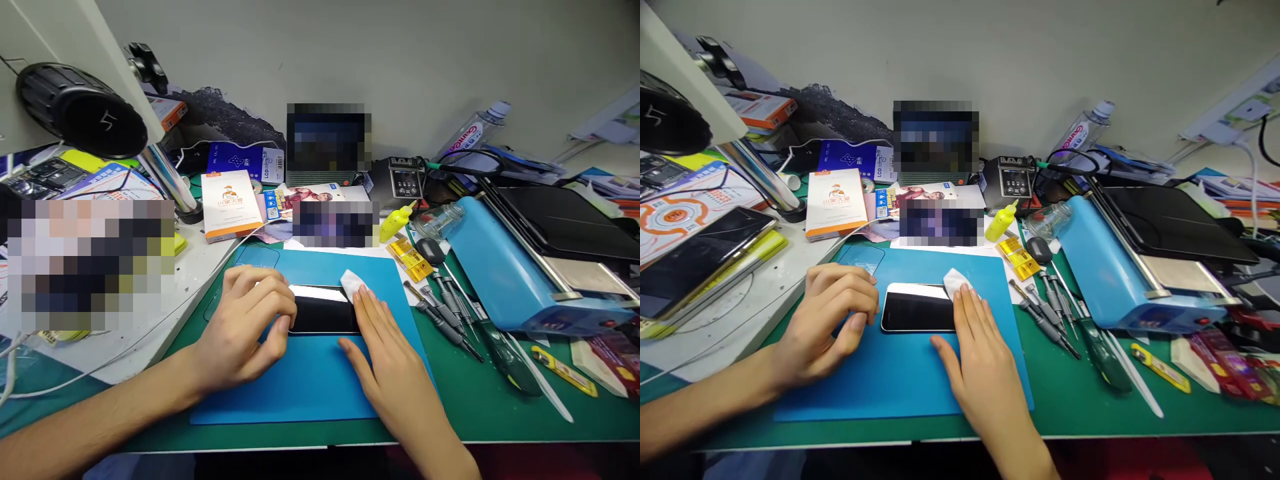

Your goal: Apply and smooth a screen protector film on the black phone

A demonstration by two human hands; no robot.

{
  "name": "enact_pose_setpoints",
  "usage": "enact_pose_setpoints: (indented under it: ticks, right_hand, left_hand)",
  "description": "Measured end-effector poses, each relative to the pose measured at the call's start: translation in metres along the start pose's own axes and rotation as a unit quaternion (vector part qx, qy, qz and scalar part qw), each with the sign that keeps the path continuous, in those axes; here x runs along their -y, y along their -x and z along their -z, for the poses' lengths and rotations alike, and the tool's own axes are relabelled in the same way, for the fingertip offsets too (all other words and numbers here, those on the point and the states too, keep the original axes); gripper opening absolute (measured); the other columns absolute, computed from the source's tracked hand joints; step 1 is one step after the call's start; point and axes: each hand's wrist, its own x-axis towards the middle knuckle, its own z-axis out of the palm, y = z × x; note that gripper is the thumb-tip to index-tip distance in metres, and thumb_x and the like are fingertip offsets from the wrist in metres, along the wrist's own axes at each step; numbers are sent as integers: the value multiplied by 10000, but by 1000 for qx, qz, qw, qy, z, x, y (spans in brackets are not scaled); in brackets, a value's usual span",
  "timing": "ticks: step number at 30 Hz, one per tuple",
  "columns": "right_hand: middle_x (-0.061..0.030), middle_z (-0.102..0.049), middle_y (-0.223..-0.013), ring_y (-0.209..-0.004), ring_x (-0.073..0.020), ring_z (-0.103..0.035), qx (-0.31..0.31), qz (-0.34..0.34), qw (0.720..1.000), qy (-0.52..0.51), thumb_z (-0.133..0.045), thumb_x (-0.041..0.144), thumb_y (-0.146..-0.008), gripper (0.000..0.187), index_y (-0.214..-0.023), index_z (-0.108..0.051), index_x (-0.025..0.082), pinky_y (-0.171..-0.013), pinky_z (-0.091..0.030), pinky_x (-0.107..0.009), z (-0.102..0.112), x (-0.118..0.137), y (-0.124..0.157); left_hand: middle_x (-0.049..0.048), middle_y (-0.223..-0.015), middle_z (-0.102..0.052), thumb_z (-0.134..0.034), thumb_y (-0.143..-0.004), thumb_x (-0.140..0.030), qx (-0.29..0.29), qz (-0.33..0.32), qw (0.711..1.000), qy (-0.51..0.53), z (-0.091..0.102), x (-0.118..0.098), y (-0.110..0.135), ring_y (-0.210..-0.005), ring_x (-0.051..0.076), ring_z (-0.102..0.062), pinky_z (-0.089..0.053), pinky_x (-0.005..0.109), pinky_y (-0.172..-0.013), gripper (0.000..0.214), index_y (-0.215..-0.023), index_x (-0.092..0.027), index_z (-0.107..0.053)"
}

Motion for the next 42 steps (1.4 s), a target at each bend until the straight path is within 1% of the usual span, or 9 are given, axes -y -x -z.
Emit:
enact_pose_setpoints:
  ticks: [3,9,17,21,24,31,33,38,42]
  right_hand:
    - [-136,-336,-1696,-1574,-289,-331,5,-3,1000,0,-442,445,-1099,705,-1679,-216,114,-1263,-380,-529,0,0,-8]
    - [-143,-353,-1690,-1565,-300,-354,-6,14,1000,10,-458,438,-1091,719,-1675,-221,92,-1275,-359,-514,8,9,33]
    - [-133,-360,-1685,-1568,-289,-346,9,13,1000,-24,-429,430,-1105,664,-1668,-260,120,-1274,-361,-545,0,3,-15]
    - [-114,-374,-1681,-1556,-281,-370,20,43,998,-30,-464,421,-1090,696,-1679,-230,134,-1276,-369,-499,12,10,14]
    - [-118,-408,-1662,-1545,-271,-393,19,71,997,-22,-472,411,-1086,697,-1670,-248,104,-1281,-359,-470,17,14,29]
    - [-136,-395,-1660,-1549,-275,-384,20,54,998,-22,-401,413,-1116,591,-1596,-409,69,-1269,-378,-514,2,22,-26]
    - [-144,-388,-1662,-1552,-289,-378,19,47,999,-20,-413,431,-1110,615,-1601,-397,61,-1258,-397,-524,2,27,-23]
    - [-137,-380,-1669,-1552,-304,-372,19,62,998,-22,-493,446,-1079,712,-1658,-280,91,-1246,-418,-506,8,37,12]
    - [-124,-382,-1669,-1556,-283,-365,30,57,997,-45,-449,407,-1101,627,-1639,-341,104,-1269,-381,-493,5,36,-10]
  left_hand:
    - [10,-882,-670,-464,-978,-108,1,0,1000,-8,0,0,-1,-1044,214,-602,-330,455,-949,146,-906,-220,-523]
    - [2,-867,-676,-473,-965,-106,-10,4,1000,-9,-1,1,-3,-1058,217,-611,-335,457,-960,144,-902,-225,-526]
    - [12,-878,-686,-468,-961,-118,21,4,1000,-17,-1,1,-1,-1042,230,-617,-344,467,-946,133,-917,-231,-523]
    - [11,-864,-674,-461,-941,-103,8,10,1000,-12,1,1,-3,-1051,230,-614,-343,472,-946,140,-890,-231,-488]
    - [5,-870,-680,-463,-935,-95,8,10,1000,-9,1,1,-2,-1060,226,-612,-342,471,-950,140,-890,-226,-486]
    - [8,-860,-686,-465,-942,-103,15,-13,1000,-17,0,1,0,-1054,222,-613,-339,471,-941,134,-895,-223,-498]
    - [8,-849,-684,-468,-940,-106,13,-12,1000,-20,2,0,-1,-1052,225,-614,-340,475,-940,133,-895,-228,-495]
    - [1,-842,-701,-479,-935,-112,3,-15,999,-31,7,-1,-2,-1052,230,-623,-340,482,-941,133,-896,-238,-496]
    - [-2,-844,-714,-477,-930,-119,3,-23,999,-38,7,-3,-1,-1049,236,-633,-339,483,-930,128,-901,-241,-504]
